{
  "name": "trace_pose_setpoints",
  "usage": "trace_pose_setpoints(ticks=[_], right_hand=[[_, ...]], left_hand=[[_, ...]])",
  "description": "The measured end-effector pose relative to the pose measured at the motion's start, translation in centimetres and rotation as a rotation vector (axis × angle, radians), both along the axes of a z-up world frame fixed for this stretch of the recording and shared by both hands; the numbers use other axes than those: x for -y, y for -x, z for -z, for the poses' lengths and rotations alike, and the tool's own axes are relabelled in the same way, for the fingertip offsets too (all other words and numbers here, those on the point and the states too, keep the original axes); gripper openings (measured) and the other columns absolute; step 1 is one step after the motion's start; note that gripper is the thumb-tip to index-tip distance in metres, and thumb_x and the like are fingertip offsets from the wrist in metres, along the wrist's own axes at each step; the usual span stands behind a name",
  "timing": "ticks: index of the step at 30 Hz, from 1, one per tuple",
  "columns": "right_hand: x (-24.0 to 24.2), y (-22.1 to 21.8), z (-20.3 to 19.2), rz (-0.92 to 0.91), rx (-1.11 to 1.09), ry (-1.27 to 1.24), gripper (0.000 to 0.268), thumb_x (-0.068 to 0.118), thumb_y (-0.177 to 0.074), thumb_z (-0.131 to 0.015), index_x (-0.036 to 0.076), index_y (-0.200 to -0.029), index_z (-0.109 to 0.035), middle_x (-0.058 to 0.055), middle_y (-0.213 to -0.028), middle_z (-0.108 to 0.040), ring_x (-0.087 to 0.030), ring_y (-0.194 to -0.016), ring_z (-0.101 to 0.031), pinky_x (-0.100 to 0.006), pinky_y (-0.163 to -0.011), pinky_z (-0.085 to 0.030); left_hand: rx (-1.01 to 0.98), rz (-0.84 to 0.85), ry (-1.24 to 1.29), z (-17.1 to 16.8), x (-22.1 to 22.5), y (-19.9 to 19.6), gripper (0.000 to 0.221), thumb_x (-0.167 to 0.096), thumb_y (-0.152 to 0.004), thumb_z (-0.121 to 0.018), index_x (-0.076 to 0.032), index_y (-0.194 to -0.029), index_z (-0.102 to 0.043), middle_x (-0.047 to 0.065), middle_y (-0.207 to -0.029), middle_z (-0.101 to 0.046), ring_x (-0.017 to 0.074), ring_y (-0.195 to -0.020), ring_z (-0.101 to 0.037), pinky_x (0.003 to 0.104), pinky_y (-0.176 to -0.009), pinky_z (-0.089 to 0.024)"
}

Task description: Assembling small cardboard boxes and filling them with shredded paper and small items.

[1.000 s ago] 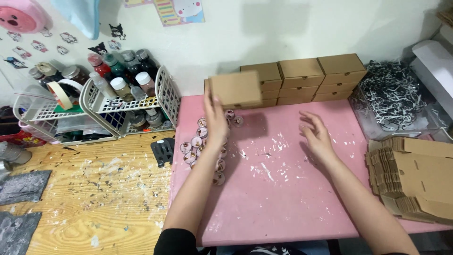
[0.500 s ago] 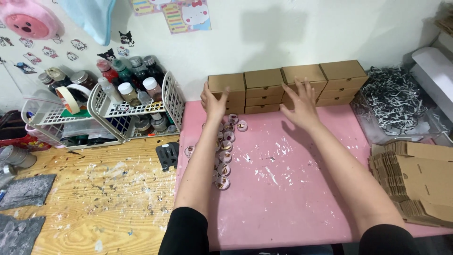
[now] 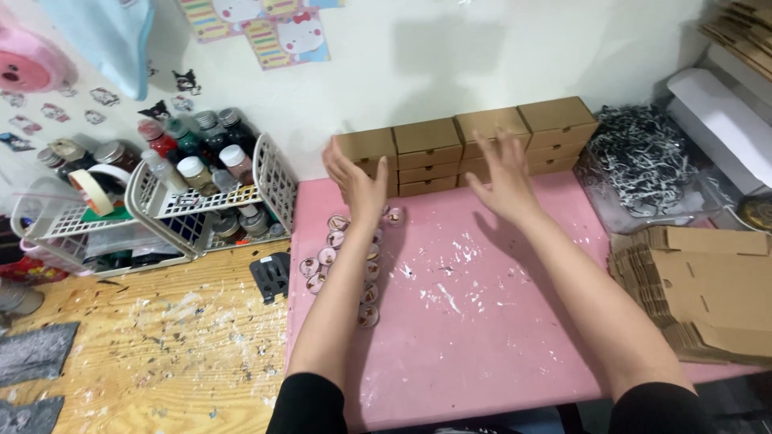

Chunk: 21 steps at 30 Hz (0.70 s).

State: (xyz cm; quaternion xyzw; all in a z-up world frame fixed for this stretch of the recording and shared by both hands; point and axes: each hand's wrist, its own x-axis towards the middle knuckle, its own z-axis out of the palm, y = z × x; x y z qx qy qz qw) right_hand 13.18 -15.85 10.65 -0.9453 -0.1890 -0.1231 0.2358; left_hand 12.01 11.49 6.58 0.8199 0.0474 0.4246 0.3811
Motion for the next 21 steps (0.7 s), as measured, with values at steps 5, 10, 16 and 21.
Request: trace_pose_setpoints(ticks=[5,10,16,21], right_hand=[[8.3,4.4,-3.4,0.268,-0.255,0.076,0.053,0.048,-0.097,-0.060,0.007,-0.131,-0.058,-0.011,-0.121,-0.070,-0.025,-0.118,-0.062,-0.046,-0.107,-0.048],[20.4,6.0,-1.0,0.518,-0.624,0.203,0.059,0.061,-0.096,-0.062,0.004,-0.111,-0.068,-0.016,-0.106,-0.076,-0.026,-0.096,-0.071,-0.044,-0.088,-0.059],[29.7,7.3,5.0,0.495,-0.676,0.285,0.063,0.067,-0.085,-0.068,0.004,-0.094,-0.072,-0.015,-0.091,-0.074,-0.025,-0.083,-0.073,-0.039,-0.077,-0.056],[31.7,7.3,9.2,0.306,-0.691,-0.203,0.054,0.054,-0.096,-0.064,0.000,-0.095,-0.068,-0.017,-0.084,-0.065,-0.024,-0.075,-0.058,-0.039,-0.067,-0.051]], left_hand=[[-0.300,0.429,-0.067,-2.5,8.6,4.7,0.074,-0.028,-0.094,-0.076,-0.012,-0.150,-0.031,0.019,-0.165,-0.016,0.0393,-0.156,-0.008,0.062,-0.125,-0.015],[-0.380,1.053,-0.271,0.6,17.0,7.6,0.035,-0.027,-0.097,-0.067,-0.011,-0.128,-0.063,0.012,-0.143,-0.059,0.0311,-0.141,-0.049,0.049,-0.124,-0.035],[-0.482,1.278,-0.375,1.9,27.2,10.4,0.041,-0.033,-0.101,-0.060,-0.009,-0.134,-0.062,0.015,-0.145,-0.058,0.0327,-0.137,-0.049,0.050,-0.117,-0.037],[-0.240,1.293,-0.321,4.0,32.3,10.6,0.056,-0.041,-0.098,-0.059,-0.002,-0.139,-0.055,0.021,-0.144,-0.052,0.0380,-0.132,-0.052,0.049,-0.107,-0.047]])
